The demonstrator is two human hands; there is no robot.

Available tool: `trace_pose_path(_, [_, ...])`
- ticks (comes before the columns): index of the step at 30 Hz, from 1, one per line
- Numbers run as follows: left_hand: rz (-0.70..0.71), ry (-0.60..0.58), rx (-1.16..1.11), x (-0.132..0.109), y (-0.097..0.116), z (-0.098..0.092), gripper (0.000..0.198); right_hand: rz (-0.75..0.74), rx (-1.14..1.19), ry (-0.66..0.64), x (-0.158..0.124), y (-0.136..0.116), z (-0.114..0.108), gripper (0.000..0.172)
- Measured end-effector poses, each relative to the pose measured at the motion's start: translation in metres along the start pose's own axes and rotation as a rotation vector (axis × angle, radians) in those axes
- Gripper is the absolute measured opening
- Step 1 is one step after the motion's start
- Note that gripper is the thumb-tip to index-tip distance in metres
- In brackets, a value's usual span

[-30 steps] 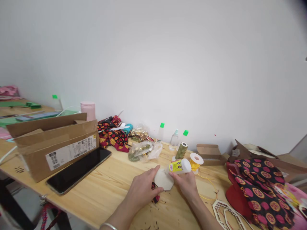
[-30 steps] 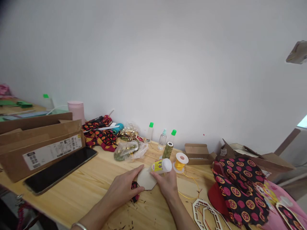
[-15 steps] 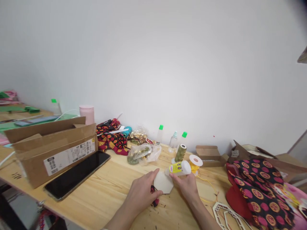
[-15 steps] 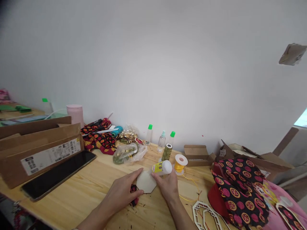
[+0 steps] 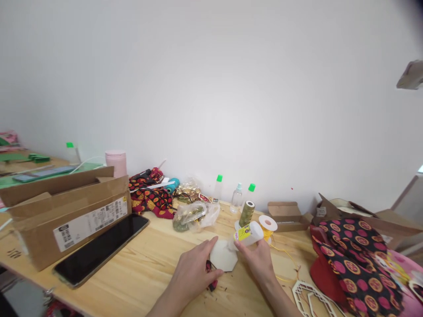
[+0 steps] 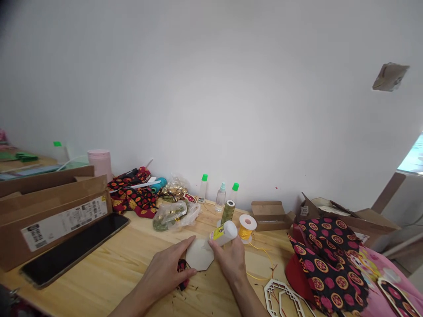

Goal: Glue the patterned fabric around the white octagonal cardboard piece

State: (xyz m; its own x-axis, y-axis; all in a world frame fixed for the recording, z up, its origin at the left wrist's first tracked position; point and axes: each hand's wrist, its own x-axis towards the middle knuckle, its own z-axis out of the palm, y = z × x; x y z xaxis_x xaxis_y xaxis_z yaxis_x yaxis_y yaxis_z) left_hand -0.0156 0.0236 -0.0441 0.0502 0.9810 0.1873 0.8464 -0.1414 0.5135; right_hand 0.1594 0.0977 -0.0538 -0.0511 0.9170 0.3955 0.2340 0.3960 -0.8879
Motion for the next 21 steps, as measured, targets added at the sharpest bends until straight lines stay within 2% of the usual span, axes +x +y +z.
trace_pose_path(10, [-0.015, 0.003, -0.001, -0.001, 0.003, -0.001, 0.069, -0.011, -0.010, 0.027, 0.000, -0.008, 0.000, 0.031])
trace_pose_path(17, [-0.009, 0.006, -0.009, 0.000, 0.001, -0.001, 0.068, -0.022, 0.027, 0.066, 0.001, 0.001, 0.000, 0.035])
trace_pose_path(21, [0.011, 0.021, 0.002, 0.001, -0.002, 0.003, 0.068, -0.059, 0.016, 0.025, 0.002, 0.004, 0.000, 0.034])
